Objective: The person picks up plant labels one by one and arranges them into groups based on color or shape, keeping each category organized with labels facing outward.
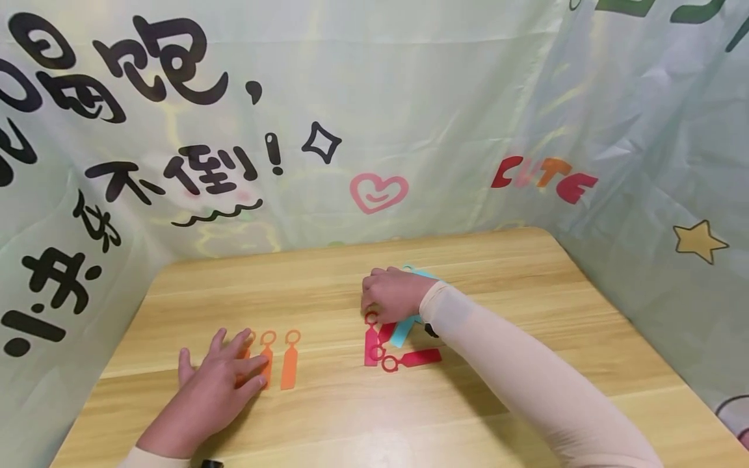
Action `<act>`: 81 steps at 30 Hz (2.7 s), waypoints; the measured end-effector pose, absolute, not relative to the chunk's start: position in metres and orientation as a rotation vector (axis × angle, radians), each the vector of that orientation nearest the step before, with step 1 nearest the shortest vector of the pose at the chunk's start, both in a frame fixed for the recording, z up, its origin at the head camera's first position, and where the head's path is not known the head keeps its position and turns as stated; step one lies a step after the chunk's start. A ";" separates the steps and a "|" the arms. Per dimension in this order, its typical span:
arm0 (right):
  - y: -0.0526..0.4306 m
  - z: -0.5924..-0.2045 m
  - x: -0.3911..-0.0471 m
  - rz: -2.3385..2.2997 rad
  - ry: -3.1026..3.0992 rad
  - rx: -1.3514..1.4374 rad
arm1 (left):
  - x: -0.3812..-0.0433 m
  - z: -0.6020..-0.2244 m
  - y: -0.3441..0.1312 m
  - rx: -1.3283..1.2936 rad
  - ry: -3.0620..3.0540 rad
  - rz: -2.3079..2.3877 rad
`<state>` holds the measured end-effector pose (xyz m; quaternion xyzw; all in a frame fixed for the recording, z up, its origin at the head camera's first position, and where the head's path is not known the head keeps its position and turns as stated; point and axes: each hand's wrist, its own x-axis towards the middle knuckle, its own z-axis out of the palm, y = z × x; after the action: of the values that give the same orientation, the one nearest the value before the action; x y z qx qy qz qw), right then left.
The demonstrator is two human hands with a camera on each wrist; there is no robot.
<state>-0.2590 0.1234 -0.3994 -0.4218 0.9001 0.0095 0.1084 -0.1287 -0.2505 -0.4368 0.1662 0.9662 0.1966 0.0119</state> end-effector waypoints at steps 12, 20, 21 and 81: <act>0.119 -0.402 -0.263 0.178 2.608 -1.266 | -0.137 -0.422 -0.226 0.678 2.973 0.546; 0.117 -0.401 -0.262 0.217 2.608 -1.360 | -0.145 -0.416 -0.218 0.699 2.953 0.431; 0.117 -0.400 -0.262 0.214 2.610 -1.372 | -0.146 -0.416 -0.217 0.702 2.954 0.426; 0.045 -0.413 -0.309 0.087 2.622 -1.383 | -0.149 -0.418 -0.211 0.628 2.964 0.340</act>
<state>-0.3093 0.0454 -0.4131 -0.4646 0.8807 0.0291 0.0881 -0.1492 -0.2113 -0.4181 0.2057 0.9712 0.1113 0.0464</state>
